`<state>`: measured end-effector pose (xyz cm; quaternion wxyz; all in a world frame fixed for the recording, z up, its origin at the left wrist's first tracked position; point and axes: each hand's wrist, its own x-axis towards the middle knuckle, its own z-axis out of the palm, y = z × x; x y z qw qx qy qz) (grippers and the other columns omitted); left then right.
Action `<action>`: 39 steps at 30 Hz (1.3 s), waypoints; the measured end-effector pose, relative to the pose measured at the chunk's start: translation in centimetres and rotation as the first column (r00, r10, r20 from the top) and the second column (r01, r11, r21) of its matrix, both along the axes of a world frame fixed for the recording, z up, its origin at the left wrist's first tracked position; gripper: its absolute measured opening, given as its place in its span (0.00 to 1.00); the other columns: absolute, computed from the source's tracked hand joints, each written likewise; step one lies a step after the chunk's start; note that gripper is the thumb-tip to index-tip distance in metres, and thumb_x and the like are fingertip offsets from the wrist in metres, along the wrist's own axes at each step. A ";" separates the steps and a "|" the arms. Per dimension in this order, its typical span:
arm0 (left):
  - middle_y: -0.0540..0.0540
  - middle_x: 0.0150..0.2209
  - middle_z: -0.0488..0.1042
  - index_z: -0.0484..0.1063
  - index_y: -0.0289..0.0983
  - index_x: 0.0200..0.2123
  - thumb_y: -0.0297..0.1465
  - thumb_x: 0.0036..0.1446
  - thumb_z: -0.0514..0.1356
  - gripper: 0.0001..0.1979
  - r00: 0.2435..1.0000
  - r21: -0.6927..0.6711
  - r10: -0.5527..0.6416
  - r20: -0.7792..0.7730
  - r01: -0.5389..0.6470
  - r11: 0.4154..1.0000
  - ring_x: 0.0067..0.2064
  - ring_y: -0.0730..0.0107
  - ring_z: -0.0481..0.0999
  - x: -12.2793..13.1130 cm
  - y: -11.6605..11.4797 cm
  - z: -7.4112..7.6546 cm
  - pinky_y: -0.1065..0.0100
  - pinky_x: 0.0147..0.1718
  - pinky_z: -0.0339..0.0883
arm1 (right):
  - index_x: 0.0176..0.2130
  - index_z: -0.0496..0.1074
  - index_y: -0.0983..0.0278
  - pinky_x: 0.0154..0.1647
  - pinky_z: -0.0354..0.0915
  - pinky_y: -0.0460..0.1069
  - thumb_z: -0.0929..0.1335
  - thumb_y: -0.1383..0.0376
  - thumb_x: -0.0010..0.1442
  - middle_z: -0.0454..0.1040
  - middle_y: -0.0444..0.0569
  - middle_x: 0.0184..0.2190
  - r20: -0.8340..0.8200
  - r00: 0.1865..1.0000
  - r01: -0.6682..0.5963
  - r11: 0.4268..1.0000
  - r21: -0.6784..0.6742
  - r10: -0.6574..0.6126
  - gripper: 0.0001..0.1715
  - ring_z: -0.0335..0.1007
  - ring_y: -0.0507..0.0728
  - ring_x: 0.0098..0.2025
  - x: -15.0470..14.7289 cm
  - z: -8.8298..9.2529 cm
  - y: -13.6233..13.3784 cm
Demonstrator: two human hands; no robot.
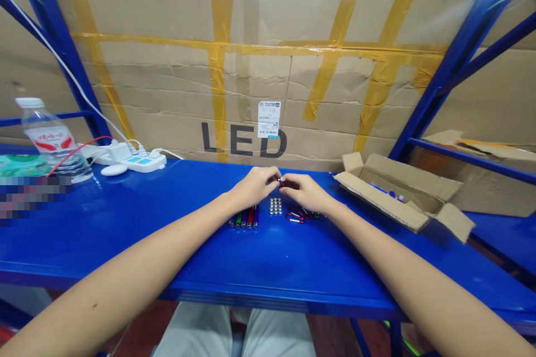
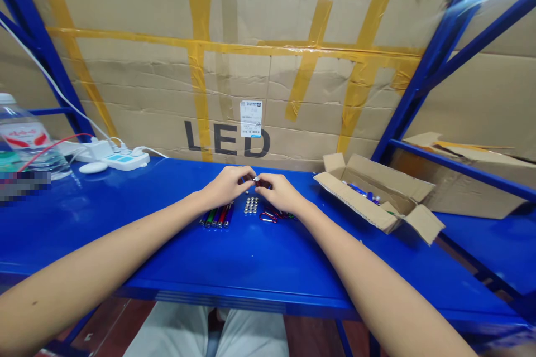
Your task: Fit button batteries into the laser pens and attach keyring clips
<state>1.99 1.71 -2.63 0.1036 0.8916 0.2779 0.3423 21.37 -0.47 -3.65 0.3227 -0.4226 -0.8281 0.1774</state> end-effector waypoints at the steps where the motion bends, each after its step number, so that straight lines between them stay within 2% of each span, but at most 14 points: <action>1: 0.48 0.34 0.78 0.73 0.37 0.38 0.27 0.59 0.56 0.06 1.000 0.014 0.004 -0.004 -0.004 1.000 0.36 0.70 0.76 -0.1 0.0 0.1 0.69 0.35 0.66 | 0.34 0.71 0.64 0.34 0.59 0.48 0.64 0.67 0.59 0.74 0.45 0.31 0.013 1.000 0.003 1.000 0.009 -0.003 0.07 0.65 0.54 0.33 0.0 0.1 0.0; 6: 0.46 0.37 0.79 0.74 0.36 0.41 0.27 0.59 0.56 0.09 0.998 0.136 0.060 -0.019 -0.057 0.989 0.37 0.68 0.77 -0.3 -0.1 0.4 0.67 0.38 0.68 | 0.37 0.74 0.63 0.36 0.59 0.49 0.64 0.69 0.58 0.75 0.47 0.33 0.127 0.991 0.041 0.995 0.087 -0.052 0.08 0.67 0.55 0.34 0.2 0.1 0.0; 12: 0.42 0.42 0.79 0.75 0.34 0.43 0.23 0.59 0.55 0.12 0.988 0.171 -0.005 -0.156 0.032 0.985 0.44 0.64 0.77 -0.1 -0.4 0.5 0.63 0.45 0.69 | 0.35 0.74 0.64 0.34 0.58 0.48 0.64 0.72 0.57 0.74 0.47 0.31 0.189 0.981 0.028 0.990 0.135 -0.053 0.09 0.66 0.54 0.33 0.3 0.0 0.1; 18: 0.42 0.41 0.79 0.76 0.34 0.44 0.25 0.60 0.57 0.10 0.991 0.209 -0.038 -0.126 0.064 0.976 0.43 0.65 0.77 -0.2 -0.4 0.4 0.63 0.44 0.70 | 0.38 0.74 0.64 0.37 0.59 0.48 0.64 0.72 0.57 0.75 0.48 0.34 0.136 0.991 0.000 0.994 0.110 -0.015 0.10 0.67 0.55 0.35 0.3 0.0 0.0; 22: 0.44 0.38 0.78 0.76 0.36 0.44 0.26 0.61 0.57 0.10 0.995 0.225 -0.071 -0.073 0.086 0.970 0.41 0.67 0.77 -0.1 -0.6 0.2 0.63 0.42 0.70 | 0.35 0.75 0.65 0.36 0.60 0.48 0.65 0.70 0.58 0.74 0.47 0.32 0.083 0.997 0.000 0.995 0.097 -0.008 0.09 0.67 0.54 0.35 0.1 0.0 0.0; 29: 0.45 0.39 0.78 0.74 0.36 0.44 0.28 0.59 0.60 0.10 0.996 0.162 -0.083 -0.044 0.089 0.983 0.40 0.67 0.77 -0.3 -0.8 0.4 0.64 0.41 0.70 | 0.35 0.76 0.65 0.38 0.62 0.48 0.66 0.69 0.58 0.75 0.48 0.34 0.023 0.999 -0.025 0.995 0.098 0.022 0.08 0.68 0.55 0.36 0.3 -0.1 0.3; 33: 0.44 0.40 0.77 0.73 0.36 0.45 0.28 0.62 0.56 0.09 0.994 0.243 -0.100 -0.038 0.106 0.964 0.41 0.68 0.76 -0.6 -0.7 0.3 0.64 0.42 0.70 | 0.35 0.76 0.64 0.39 0.62 0.49 0.65 0.72 0.56 0.75 0.48 0.35 0.021 1.000 0.012 0.997 0.075 -0.014 0.09 0.69 0.55 0.37 0.2 0.0 0.3; 39: 0.42 0.42 0.72 0.69 0.34 0.43 0.27 0.63 0.54 0.08 0.994 0.352 -0.105 -0.040 0.113 0.929 0.45 0.66 0.72 -0.5 -0.7 0.0 0.62 0.45 0.70 | 0.34 0.75 0.65 0.39 0.62 0.49 0.65 0.70 0.56 0.75 0.47 0.33 -0.018 1.000 0.024 0.999 0.046 -0.024 0.08 0.68 0.55 0.36 0.1 0.1 0.2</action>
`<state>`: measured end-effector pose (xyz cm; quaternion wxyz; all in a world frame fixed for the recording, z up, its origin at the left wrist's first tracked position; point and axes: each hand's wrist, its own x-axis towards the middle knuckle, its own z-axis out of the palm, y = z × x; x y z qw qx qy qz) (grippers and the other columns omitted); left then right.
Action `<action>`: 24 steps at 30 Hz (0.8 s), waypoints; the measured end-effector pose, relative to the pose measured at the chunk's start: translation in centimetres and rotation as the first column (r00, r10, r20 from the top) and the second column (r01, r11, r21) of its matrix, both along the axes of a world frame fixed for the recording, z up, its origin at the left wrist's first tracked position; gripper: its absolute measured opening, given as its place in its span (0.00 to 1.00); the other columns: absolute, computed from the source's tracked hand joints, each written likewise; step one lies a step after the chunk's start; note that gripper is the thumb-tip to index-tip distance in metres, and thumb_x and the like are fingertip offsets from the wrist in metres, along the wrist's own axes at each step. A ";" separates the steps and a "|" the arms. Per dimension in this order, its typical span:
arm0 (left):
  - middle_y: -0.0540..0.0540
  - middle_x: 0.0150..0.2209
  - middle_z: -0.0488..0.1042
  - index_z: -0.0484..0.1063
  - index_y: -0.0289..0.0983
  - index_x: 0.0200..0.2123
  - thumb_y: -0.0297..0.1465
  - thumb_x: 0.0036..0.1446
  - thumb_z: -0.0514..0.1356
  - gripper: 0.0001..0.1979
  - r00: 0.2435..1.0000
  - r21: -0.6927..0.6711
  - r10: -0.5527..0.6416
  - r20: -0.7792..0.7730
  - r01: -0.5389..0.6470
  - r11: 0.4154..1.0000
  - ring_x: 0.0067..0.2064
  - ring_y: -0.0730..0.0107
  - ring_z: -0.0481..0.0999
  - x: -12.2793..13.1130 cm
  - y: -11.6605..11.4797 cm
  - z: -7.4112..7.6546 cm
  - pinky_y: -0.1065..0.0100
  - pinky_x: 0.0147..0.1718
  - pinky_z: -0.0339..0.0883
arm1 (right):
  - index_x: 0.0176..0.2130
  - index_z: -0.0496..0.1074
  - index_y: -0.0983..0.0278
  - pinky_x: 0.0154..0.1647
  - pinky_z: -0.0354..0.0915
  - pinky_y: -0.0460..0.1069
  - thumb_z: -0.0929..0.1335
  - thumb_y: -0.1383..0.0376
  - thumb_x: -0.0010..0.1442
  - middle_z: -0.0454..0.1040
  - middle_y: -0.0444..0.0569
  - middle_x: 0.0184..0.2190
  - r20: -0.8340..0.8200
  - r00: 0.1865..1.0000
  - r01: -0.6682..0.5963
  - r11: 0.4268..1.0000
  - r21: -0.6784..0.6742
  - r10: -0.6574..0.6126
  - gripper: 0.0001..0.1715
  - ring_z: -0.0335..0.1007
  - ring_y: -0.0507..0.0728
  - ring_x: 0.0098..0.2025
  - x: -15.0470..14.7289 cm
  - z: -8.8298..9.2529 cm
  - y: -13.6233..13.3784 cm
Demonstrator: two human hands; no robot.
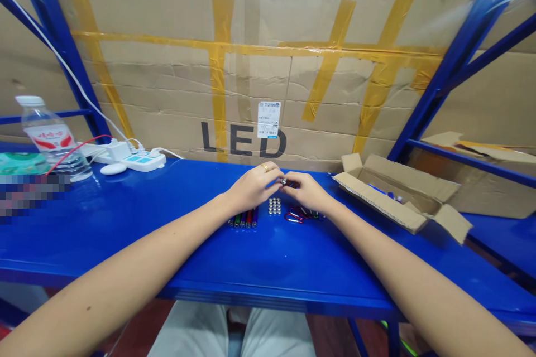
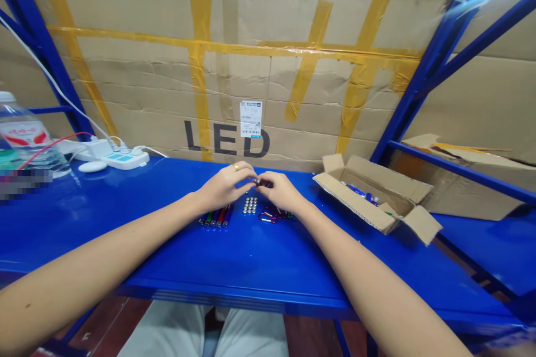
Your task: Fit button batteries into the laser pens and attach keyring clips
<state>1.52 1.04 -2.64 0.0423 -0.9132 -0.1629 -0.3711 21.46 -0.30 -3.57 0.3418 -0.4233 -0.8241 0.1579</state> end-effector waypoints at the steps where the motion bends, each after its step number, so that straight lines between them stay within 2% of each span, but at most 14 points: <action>1: 0.42 0.42 0.70 0.69 0.34 0.43 0.27 0.63 0.53 0.07 1.000 0.002 -0.008 0.014 0.007 1.000 0.46 0.66 0.71 0.1 -0.1 0.0 0.61 0.46 0.70 | 0.33 0.74 0.65 0.39 0.62 0.49 0.65 0.70 0.56 0.75 0.47 0.33 -0.002 1.000 0.002 1.000 0.001 -0.002 0.07 0.68 0.55 0.36 0.0 0.0 0.0; 6: 0.39 0.51 0.64 0.61 0.36 0.50 0.22 0.60 0.52 0.15 0.992 -0.026 -0.082 0.094 0.085 0.996 0.46 0.68 0.71 0.5 -0.6 -0.1 0.60 0.48 0.70 | 0.33 0.74 0.64 0.39 0.62 0.50 0.65 0.71 0.55 0.75 0.47 0.33 0.010 1.000 0.007 0.999 0.040 -0.007 0.08 0.68 0.55 0.36 0.0 0.0 0.0; 9: 0.38 0.51 0.63 0.59 0.36 0.52 0.21 0.59 0.51 0.17 0.991 0.011 -0.110 0.070 0.110 0.994 0.51 0.64 0.70 0.7 -0.7 -0.1 0.57 0.51 0.68 | 0.30 0.72 0.64 0.37 0.61 0.49 0.64 0.72 0.55 0.73 0.45 0.31 0.020 1.000 -0.004 0.997 0.075 0.002 0.07 0.66 0.54 0.34 0.1 -0.1 0.1; 12: 0.37 0.51 0.63 0.58 0.36 0.53 0.21 0.60 0.50 0.17 0.994 0.027 -0.103 0.022 0.102 0.994 0.53 0.62 0.68 0.7 -0.6 -0.1 0.56 0.52 0.68 | 0.30 0.72 0.64 0.36 0.61 0.48 0.64 0.72 0.54 0.73 0.45 0.30 0.034 0.999 -0.009 0.996 0.085 0.006 0.08 0.66 0.54 0.33 0.2 -0.1 0.1; 17: 0.38 0.49 0.64 0.58 0.35 0.53 0.22 0.61 0.49 0.17 0.996 0.029 -0.077 -0.053 0.079 0.996 0.51 0.62 0.69 0.8 -0.8 0.0 0.59 0.50 0.69 | 0.33 0.75 0.65 0.39 0.62 0.50 0.65 0.74 0.55 0.76 0.49 0.34 0.054 0.998 -0.018 0.996 0.086 0.013 0.10 0.69 0.55 0.36 0.1 0.0 0.0; 21: 0.39 0.46 0.65 0.59 0.35 0.52 0.23 0.61 0.50 0.16 0.998 0.023 -0.061 -0.027 0.062 0.998 0.48 0.63 0.70 0.8 -1.2 0.2 0.61 0.48 0.69 | 0.33 0.75 0.65 0.39 0.62 0.50 0.65 0.74 0.55 0.77 0.48 0.34 0.079 0.997 -0.032 0.995 0.094 0.024 0.10 0.70 0.56 0.36 0.1 0.1 -0.1; 24: 0.38 0.46 0.67 0.62 0.34 0.51 0.22 0.59 0.51 0.16 1.000 0.025 0.000 0.003 0.000 1.000 0.48 0.62 0.69 0.5 -1.1 0.5 0.60 0.48 0.68 | 0.35 0.76 0.64 0.41 0.63 0.51 0.65 0.74 0.55 0.77 0.49 0.35 0.097 0.995 -0.001 0.996 0.089 -0.007 0.10 0.70 0.56 0.37 0.1 0.1 0.0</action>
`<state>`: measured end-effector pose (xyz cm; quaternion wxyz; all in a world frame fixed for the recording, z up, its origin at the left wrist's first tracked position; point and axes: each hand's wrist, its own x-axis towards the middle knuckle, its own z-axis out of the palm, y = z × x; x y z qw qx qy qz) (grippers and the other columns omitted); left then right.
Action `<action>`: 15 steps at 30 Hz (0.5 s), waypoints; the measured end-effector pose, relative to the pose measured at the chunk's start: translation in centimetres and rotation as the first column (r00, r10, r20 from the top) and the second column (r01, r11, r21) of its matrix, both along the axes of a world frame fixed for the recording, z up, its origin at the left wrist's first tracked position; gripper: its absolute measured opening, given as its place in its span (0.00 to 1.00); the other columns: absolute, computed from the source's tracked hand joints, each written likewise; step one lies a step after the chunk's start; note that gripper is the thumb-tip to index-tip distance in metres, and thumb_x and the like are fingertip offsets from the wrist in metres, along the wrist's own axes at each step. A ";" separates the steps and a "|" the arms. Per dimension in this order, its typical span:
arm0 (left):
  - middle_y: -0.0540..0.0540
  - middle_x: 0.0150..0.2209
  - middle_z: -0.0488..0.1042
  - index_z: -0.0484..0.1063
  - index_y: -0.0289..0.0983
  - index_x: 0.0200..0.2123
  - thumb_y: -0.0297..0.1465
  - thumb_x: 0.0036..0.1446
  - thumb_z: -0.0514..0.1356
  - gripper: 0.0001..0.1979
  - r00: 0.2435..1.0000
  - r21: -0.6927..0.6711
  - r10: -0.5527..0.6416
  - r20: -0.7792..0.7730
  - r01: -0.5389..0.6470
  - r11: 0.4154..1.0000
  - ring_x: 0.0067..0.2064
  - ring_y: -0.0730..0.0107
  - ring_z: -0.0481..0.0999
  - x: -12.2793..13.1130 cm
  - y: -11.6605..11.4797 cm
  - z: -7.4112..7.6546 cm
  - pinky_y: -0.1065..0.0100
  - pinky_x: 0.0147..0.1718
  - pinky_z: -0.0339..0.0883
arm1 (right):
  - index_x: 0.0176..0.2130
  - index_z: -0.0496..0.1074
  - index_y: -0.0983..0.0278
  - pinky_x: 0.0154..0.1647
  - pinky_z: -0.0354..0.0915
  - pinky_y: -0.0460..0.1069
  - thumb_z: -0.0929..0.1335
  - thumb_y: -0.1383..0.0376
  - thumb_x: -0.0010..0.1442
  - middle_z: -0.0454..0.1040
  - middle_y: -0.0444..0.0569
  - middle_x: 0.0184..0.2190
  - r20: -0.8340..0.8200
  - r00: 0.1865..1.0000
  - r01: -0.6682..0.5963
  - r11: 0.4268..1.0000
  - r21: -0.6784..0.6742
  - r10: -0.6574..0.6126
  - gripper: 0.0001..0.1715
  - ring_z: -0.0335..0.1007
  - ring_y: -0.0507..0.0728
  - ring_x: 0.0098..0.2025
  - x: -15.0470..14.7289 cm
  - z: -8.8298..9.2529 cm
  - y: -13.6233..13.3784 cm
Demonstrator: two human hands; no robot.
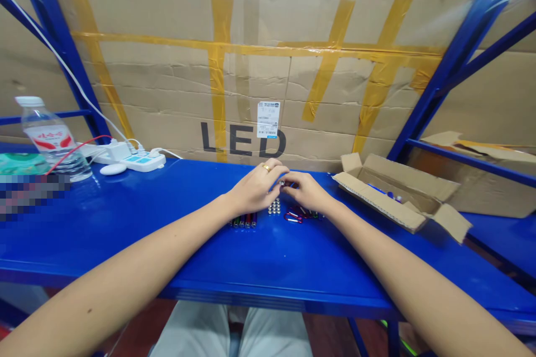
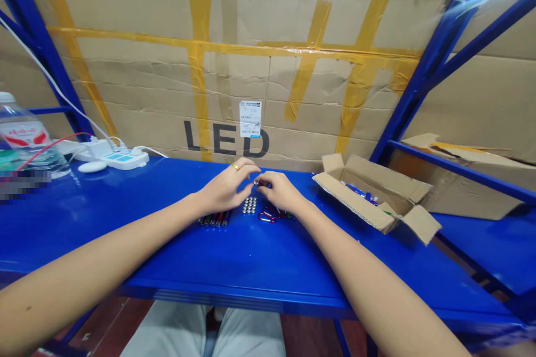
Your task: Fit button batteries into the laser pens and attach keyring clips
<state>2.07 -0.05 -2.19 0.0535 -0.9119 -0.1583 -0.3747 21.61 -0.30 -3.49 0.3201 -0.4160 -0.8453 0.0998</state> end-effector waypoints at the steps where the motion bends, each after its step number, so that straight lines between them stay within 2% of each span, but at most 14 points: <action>1: 0.39 0.46 0.68 0.63 0.34 0.50 0.21 0.59 0.50 0.16 0.999 -0.001 0.032 0.003 -0.032 0.999 0.49 0.62 0.69 -0.1 0.2 0.0 0.59 0.48 0.67 | 0.36 0.76 0.65 0.41 0.63 0.51 0.66 0.74 0.55 0.77 0.50 0.36 0.001 1.000 0.010 1.000 -0.005 -0.010 0.11 0.71 0.56 0.38 0.0 0.0 0.1; 4: 0.40 0.42 0.72 0.67 0.33 0.45 0.20 0.57 0.50 0.14 0.987 -0.014 0.153 -0.052 -0.154 0.988 0.46 0.61 0.70 -0.7 1.2 -0.2 0.59 0.47 0.65 | 0.37 0.76 0.64 0.43 0.64 0.51 0.66 0.74 0.55 0.77 0.50 0.38 0.007 0.999 0.050 0.999 -0.017 -0.050 0.11 0.71 0.57 0.40 0.2 -0.2 0.3; 7: 0.42 0.40 0.74 0.72 0.34 0.41 0.24 0.59 0.51 0.12 0.936 -0.033 0.256 -0.242 -0.272 0.962 0.44 0.60 0.71 -1.0 2.4 -0.6 0.59 0.46 0.64 | 0.38 0.75 0.64 0.43 0.64 0.51 0.66 0.74 0.56 0.78 0.49 0.38 0.046 0.995 0.093 0.995 -0.025 -0.092 0.11 0.71 0.57 0.40 0.3 -0.3 0.4; 11: 0.43 0.38 0.76 0.76 0.39 0.41 0.29 0.60 0.53 0.12 0.837 -0.023 0.265 -0.479 -0.314 0.949 0.43 0.59 0.72 -1.0 3.4 -1.0 0.61 0.42 0.62 | 0.37 0.75 0.64 0.42 0.63 0.50 0.66 0.73 0.57 0.78 0.50 0.38 0.112 0.984 0.144 0.988 -0.048 -0.138 0.09 0.71 0.57 0.40 0.4 -0.1 0.2; 15: 0.44 0.35 0.76 0.77 0.39 0.35 0.27 0.59 0.54 0.11 0.780 -0.001 0.267 -0.566 -0.325 0.946 0.42 0.59 0.72 -0.6 3.6 -1.1 0.63 0.39 0.61 | 0.36 0.75 0.65 0.41 0.63 0.50 0.67 0.72 0.57 0.78 0.50 0.37 0.125 0.982 0.152 0.986 -0.069 -0.143 0.08 0.71 0.56 0.38 0.2 0.0 0.1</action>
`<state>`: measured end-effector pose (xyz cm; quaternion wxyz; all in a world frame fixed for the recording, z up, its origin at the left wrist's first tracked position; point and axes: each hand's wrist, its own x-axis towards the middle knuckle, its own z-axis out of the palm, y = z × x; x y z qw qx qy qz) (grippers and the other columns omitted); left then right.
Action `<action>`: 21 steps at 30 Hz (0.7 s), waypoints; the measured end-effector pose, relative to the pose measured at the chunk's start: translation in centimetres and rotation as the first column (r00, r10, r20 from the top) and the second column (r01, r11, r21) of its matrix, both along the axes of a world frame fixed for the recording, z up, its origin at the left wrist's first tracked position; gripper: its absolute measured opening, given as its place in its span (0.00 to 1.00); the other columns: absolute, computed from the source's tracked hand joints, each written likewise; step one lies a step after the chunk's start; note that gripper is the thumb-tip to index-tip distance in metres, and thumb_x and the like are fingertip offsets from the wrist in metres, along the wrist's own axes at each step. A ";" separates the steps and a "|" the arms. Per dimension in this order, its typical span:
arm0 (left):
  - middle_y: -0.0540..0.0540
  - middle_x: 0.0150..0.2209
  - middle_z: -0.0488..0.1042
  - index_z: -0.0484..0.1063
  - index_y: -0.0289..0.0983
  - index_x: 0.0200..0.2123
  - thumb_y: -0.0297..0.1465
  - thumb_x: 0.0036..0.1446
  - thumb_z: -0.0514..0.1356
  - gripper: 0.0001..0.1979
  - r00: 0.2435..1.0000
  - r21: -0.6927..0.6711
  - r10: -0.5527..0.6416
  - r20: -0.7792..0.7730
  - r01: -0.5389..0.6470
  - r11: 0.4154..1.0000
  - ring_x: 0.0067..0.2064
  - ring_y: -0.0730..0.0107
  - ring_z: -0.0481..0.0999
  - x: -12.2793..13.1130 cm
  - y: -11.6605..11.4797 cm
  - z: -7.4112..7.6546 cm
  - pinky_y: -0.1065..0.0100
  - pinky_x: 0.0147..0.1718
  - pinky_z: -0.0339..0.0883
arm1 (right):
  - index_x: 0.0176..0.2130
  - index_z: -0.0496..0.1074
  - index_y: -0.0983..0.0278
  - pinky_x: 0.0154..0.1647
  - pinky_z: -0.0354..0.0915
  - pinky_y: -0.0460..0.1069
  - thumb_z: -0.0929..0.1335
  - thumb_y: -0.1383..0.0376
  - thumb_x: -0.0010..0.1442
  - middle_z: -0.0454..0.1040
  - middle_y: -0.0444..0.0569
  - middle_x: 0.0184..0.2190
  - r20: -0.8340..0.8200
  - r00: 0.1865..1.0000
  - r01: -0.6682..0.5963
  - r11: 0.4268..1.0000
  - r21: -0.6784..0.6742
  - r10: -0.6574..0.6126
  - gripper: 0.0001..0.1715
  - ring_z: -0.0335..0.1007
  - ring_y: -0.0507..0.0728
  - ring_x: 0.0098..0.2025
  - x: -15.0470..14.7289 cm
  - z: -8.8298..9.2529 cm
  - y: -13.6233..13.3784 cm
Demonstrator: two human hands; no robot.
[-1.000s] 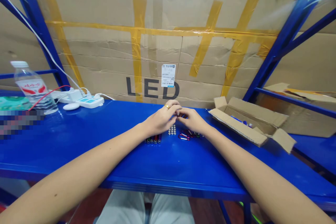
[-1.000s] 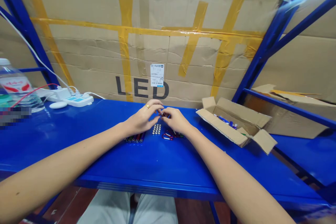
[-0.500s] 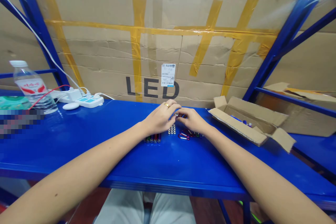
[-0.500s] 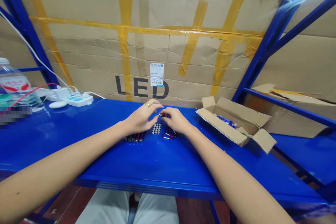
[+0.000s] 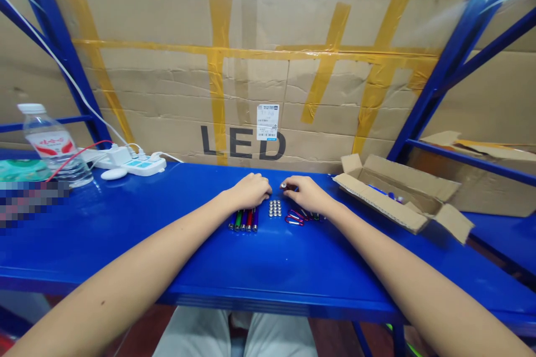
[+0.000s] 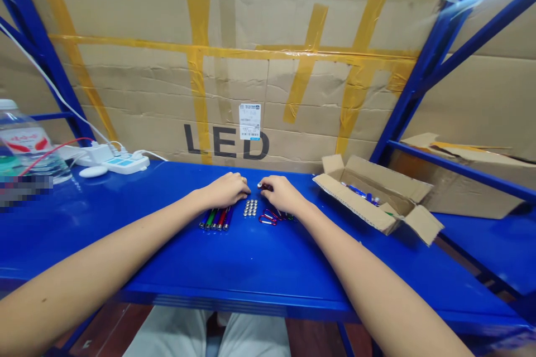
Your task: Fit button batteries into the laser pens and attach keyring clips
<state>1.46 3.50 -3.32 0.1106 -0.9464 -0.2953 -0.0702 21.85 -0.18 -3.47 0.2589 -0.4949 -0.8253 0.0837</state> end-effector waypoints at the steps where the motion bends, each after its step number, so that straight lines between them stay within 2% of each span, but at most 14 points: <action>1: 0.44 0.35 0.76 0.77 0.39 0.35 0.27 0.59 0.54 0.11 1.000 0.001 0.008 -0.005 -0.008 1.000 0.42 0.59 0.72 0.1 0.0 0.0 0.63 0.39 0.60 | 0.36 0.75 0.65 0.41 0.63 0.50 0.67 0.72 0.57 0.78 0.50 0.37 0.001 1.000 -0.003 1.000 -0.001 0.003 0.08 0.71 0.56 0.38 0.0 0.0 0.0; 8: 0.43 0.36 0.76 0.74 0.36 0.32 0.26 0.55 0.57 0.05 0.996 -0.023 0.084 0.037 -0.083 0.996 0.41 0.59 0.73 -0.2 -0.3 0.8 0.63 0.38 0.61 | 0.37 0.75 0.64 0.40 0.63 0.49 0.66 0.72 0.57 0.78 0.50 0.38 0.012 1.000 -0.020 1.000 0.000 0.020 0.09 0.71 0.56 0.38 0.0 0.1 -0.1; 12: 0.44 0.35 0.76 0.72 0.35 0.35 0.27 0.58 0.56 0.05 0.978 0.039 0.067 0.198 -0.077 0.996 0.40 0.60 0.73 -0.3 -1.2 1.6 0.62 0.39 0.63 | 0.36 0.75 0.64 0.37 0.61 0.49 0.66 0.70 0.57 0.77 0.49 0.35 0.001 0.999 -0.044 0.999 0.004 0.044 0.08 0.70 0.56 0.36 0.1 0.1 -0.1; 16: 0.44 0.37 0.75 0.70 0.35 0.38 0.28 0.62 0.53 0.06 0.924 0.065 -0.038 0.380 0.014 0.998 0.41 0.63 0.73 0.1 -2.0 1.5 0.64 0.40 0.65 | 0.33 0.74 0.65 0.32 0.59 0.48 0.65 0.67 0.57 0.75 0.46 0.29 -0.043 0.997 -0.072 0.997 -0.038 0.070 0.07 0.66 0.53 0.30 -0.1 0.0 -0.2; 21: 0.42 0.40 0.74 0.70 0.34 0.41 0.26 0.64 0.51 0.09 0.881 0.072 -0.147 0.450 0.129 0.989 0.44 0.64 0.73 0.9 -2.5 0.6 0.63 0.43 0.67 | 0.30 0.72 0.66 0.29 0.56 0.47 0.65 0.65 0.56 0.69 0.42 0.25 -0.161 0.980 -0.132 0.985 -0.111 0.113 0.07 0.60 0.51 0.27 -0.1 0.0 -0.1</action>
